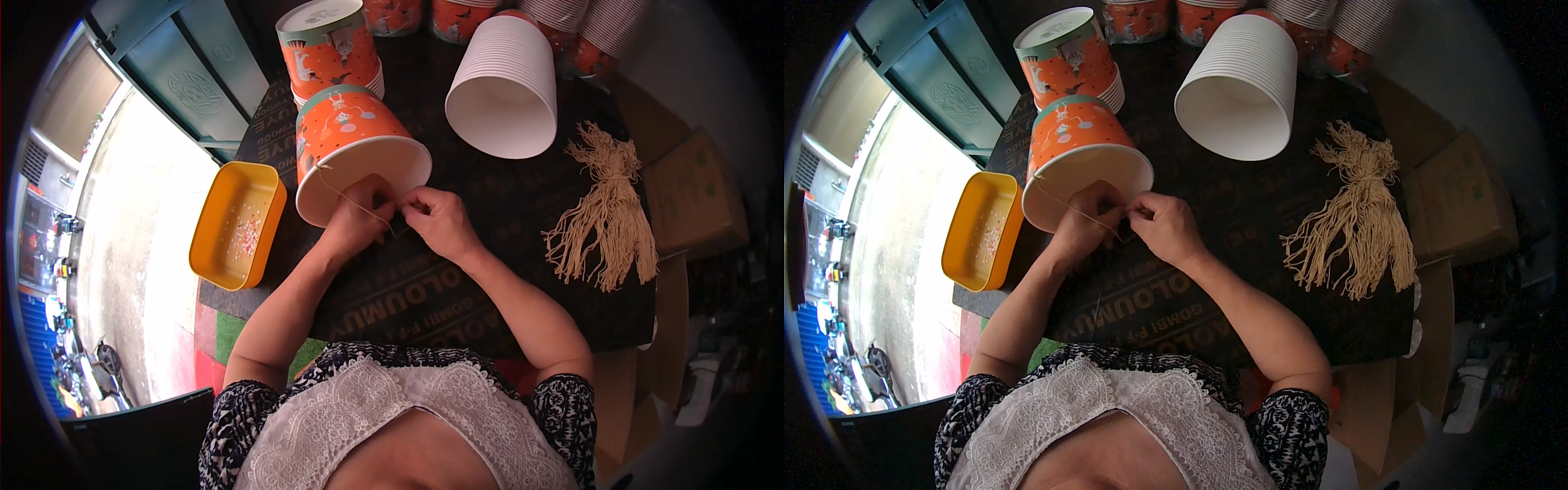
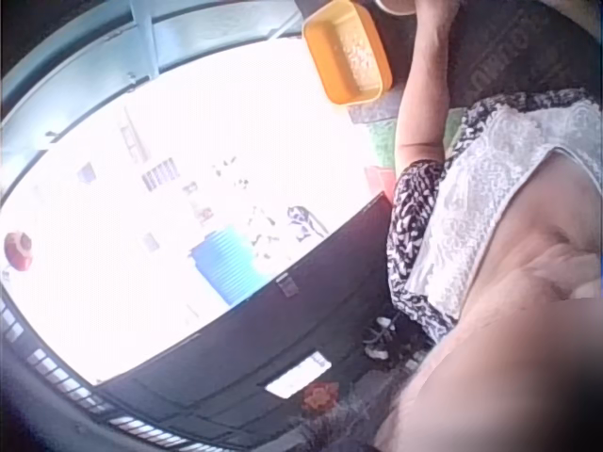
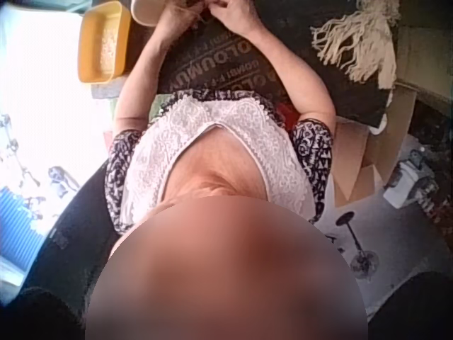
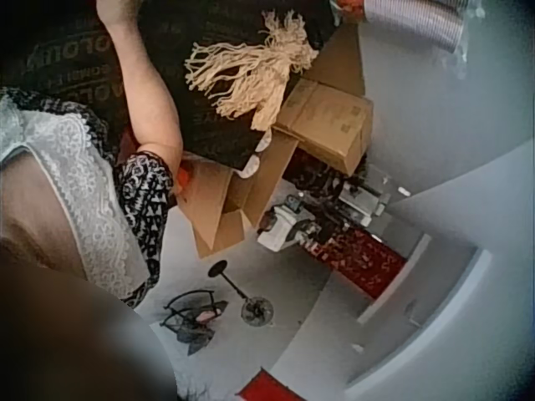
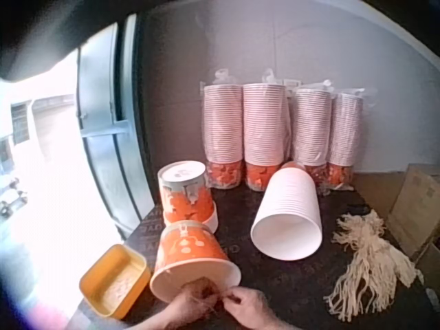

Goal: The person is manually attaching string handles to paper buckets by threading the ends through pre-punched holes.

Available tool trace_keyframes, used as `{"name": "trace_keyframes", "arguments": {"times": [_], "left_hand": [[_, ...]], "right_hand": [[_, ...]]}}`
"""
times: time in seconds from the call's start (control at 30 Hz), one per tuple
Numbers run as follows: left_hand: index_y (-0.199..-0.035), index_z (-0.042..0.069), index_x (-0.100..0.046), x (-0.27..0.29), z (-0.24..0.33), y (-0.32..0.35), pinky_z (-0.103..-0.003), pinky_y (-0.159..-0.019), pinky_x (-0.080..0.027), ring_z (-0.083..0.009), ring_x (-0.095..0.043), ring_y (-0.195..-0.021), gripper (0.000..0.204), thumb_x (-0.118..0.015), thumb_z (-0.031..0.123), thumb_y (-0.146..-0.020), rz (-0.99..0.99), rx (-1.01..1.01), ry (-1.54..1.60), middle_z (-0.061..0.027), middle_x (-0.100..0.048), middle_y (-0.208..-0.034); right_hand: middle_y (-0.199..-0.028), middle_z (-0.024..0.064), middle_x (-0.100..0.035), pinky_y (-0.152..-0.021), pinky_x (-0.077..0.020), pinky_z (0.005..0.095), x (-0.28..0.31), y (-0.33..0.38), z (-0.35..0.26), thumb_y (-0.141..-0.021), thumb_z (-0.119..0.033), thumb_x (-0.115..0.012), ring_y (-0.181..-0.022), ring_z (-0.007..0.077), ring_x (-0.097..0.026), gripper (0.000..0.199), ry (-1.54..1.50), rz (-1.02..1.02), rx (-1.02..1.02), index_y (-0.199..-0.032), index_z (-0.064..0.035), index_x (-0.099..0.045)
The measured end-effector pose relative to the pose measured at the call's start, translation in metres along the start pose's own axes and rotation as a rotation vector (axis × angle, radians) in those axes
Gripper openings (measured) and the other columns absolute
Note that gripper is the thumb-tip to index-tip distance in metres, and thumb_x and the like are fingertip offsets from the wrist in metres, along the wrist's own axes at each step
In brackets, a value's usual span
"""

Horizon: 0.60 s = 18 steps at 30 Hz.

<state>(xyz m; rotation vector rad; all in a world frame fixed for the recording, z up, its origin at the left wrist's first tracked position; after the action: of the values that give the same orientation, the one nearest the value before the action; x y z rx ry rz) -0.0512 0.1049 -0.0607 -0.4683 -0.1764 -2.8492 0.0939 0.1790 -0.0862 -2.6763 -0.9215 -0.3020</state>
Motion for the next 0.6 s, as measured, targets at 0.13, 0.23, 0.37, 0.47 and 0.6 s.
{"name": "trace_keyframes", "arguments": {"times": [0.13,0.23,0.37,0.47,0.6], "left_hand": [[-0.09,-0.005,-0.059,-0.0006,-0.0045,-0.0013,-0.025,-0.044,-0.047,-0.0137,-0.058,-0.052,0.009,-0.057,-0.001,-0.082,-0.029,-0.001,0.038,-0.0097,-0.061,-0.072],[-0.09,-0.005,-0.059,-0.0003,-0.006,-0.0013,-0.025,-0.045,-0.047,-0.0137,-0.058,-0.052,0.008,-0.057,-0.002,-0.082,-0.036,-0.011,0.057,-0.0097,-0.061,-0.072],[-0.089,-0.006,-0.059,-0.0004,-0.0079,-0.0023,-0.025,-0.045,-0.047,-0.0138,-0.058,-0.052,0.007,-0.057,-0.002,-0.082,-0.018,0.012,0.049,-0.01,-0.061,-0.072],[-0.089,-0.006,-0.059,-0.0005,-0.0048,-0.0014,-0.025,-0.045,-0.047,-0.0136,-0.058,-0.052,0.008,-0.057,-0.002,-0.082,0.019,-0.018,0.073,-0.01,-0.061,-0.071],[-0.088,-0.006,-0.06,-0.0007,-0.0016,-0.0015,-0.025,-0.045,-0.046,-0.0131,-0.057,-0.051,0.007,-0.057,-0.002,-0.082,0.017,-0.008,0.055,-0.0099,-0.061,-0.07]], "right_hand": [[-0.075,0.0133,-0.068,-0.061,-0.0499,0.0315,0.0012,-0.0009,0.0014,-0.081,-0.008,-0.064,-0.067,0.0224,-0.066,0.008,-0.012,0.007,0.01,-0.085,-0.0003,-0.066],[-0.077,0.0134,-0.068,-0.062,-0.05,0.0311,0.0016,-0.0017,0.0025,-0.081,-0.007,-0.064,-0.068,0.0213,-0.067,0.009,-0.025,0.002,0.003,-0.086,0.0,-0.066],[-0.078,0.0135,-0.068,-0.062,-0.05,0.0308,0.0021,-0.003,0.0031,-0.082,-0.006,-0.064,-0.069,0.0202,-0.066,0.009,-0.051,0.007,0.02,-0.087,0.0003,-0.066],[-0.076,0.0089,-0.067,-0.063,-0.0481,0.0273,0.0021,-0.0032,0.0029,-0.083,-0.004,-0.063,-0.069,0.0133,-0.062,0.008,-0.055,0.003,0.022,-0.088,0.0014,-0.065],[-0.075,0.005,-0.066,-0.063,-0.0462,0.0239,0.0015,-0.0038,0.0061,-0.085,-0.002,-0.061,-0.07,0.007,-0.058,0.007,-0.059,0.013,0.026,-0.089,0.0026,-0.065]]}}
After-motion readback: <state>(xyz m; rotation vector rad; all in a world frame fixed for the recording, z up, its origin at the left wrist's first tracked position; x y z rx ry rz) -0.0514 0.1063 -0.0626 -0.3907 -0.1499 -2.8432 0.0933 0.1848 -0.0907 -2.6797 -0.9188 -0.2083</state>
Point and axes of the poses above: each hand's wrist, its own y-axis away from the middle knuckle, its own x-axis out of the back of the hand, z = x × y, the point moved 1 cm from there along -y, towards the middle knuckle
